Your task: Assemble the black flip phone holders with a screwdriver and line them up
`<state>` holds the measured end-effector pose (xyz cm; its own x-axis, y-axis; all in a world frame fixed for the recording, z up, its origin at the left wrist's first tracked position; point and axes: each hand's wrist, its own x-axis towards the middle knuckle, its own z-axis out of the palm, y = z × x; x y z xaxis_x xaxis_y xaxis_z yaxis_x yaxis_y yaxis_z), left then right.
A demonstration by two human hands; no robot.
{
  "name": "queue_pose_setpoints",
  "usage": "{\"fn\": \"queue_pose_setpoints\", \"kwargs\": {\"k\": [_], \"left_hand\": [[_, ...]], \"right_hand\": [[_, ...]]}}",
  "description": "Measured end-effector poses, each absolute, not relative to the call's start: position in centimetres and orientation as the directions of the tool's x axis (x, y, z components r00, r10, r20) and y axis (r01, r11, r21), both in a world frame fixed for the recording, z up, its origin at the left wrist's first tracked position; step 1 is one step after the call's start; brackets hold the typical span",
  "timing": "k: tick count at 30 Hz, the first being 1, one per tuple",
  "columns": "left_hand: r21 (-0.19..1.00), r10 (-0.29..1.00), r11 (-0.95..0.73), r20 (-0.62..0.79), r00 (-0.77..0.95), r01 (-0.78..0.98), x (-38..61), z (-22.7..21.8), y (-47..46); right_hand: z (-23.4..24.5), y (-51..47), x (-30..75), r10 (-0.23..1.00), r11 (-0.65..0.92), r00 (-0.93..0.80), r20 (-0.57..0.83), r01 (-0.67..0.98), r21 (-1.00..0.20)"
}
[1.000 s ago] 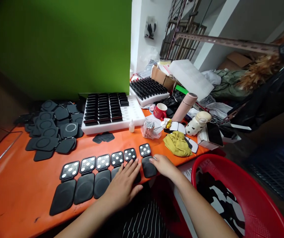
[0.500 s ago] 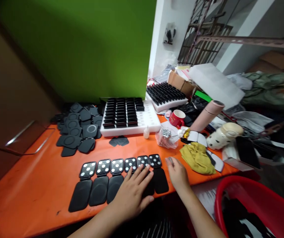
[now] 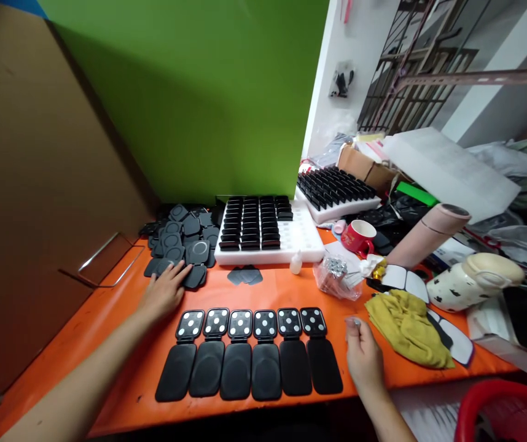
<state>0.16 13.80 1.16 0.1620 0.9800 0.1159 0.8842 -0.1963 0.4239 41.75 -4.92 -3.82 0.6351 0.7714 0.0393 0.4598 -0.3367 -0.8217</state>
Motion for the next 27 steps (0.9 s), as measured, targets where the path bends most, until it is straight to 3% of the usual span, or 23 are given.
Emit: {"fn": "queue_pose_setpoints", "kwargs": {"k": [4, 7, 10, 12, 16, 17, 19, 21, 23, 27], "left_hand": [[0.583, 0.984, -0.176, 0.137, 0.118, 0.793, -0.4, 2.7, 13.5], [0.743, 0.991, -0.074, 0.128, -0.032, 0.665, -1.0, 4.3, 13.1], [0.899, 0.971, 0.051, 0.057, -0.231, 0.435, -1.2, 5.7, 12.1], [0.961, 0.961, 0.123, -0.053, -0.271, 0.247, -0.9, 6.2, 10.6], [0.949, 0.946, 0.311, -0.314, -0.076, -0.045, 1.8, 6.2, 5.9], [0.876, 0.898, 0.438, -0.435, 0.060, -0.202, 2.9, 6.1, 4.6], [0.757, 0.837, 0.546, -0.510, 0.200, -0.358, 5.3, 5.8, 2.2], [0.743, 0.830, 0.558, -0.498, 0.252, -0.368, 7.5, 5.5, 0.2], [0.817, 0.846, 0.519, -0.449, 0.288, -0.250, 9.0, 5.1, -1.3], [0.971, 0.915, 0.195, -0.232, 0.331, 0.141, 10.3, 4.0, -3.0]], "right_hand": [[-3.9, -5.0, 41.5, 0.759, -0.338, 0.651, 0.027, 0.428, -0.838], [-3.7, -5.0, 41.4, 0.752, -0.284, 0.658, 0.049, 0.390, -0.876], [-3.5, -5.1, 41.4, 0.744, -0.277, 0.660, 0.101, 0.443, -0.853], [-3.2, -5.2, 41.1, 0.733, -0.313, 0.669, 0.122, 0.492, -0.812], [-1.5, -5.4, 37.8, 0.758, -0.338, 0.645, 0.094, 0.512, -0.789], [-0.6, -5.5, 36.4, 0.797, -0.310, 0.598, 0.087, 0.529, -0.790], [1.8, -5.6, 33.2, 0.916, -0.183, 0.393, 0.084, 0.593, -0.784], [4.4, -5.4, 30.0, 0.988, 0.011, 0.112, 0.108, 0.642, -0.767], [6.6, -5.0, 27.5, 0.992, 0.125, -0.071, 0.105, 0.678, -0.724], [8.6, -4.3, 25.3, 0.988, 0.153, -0.106, 0.112, 0.769, -0.620]]}}
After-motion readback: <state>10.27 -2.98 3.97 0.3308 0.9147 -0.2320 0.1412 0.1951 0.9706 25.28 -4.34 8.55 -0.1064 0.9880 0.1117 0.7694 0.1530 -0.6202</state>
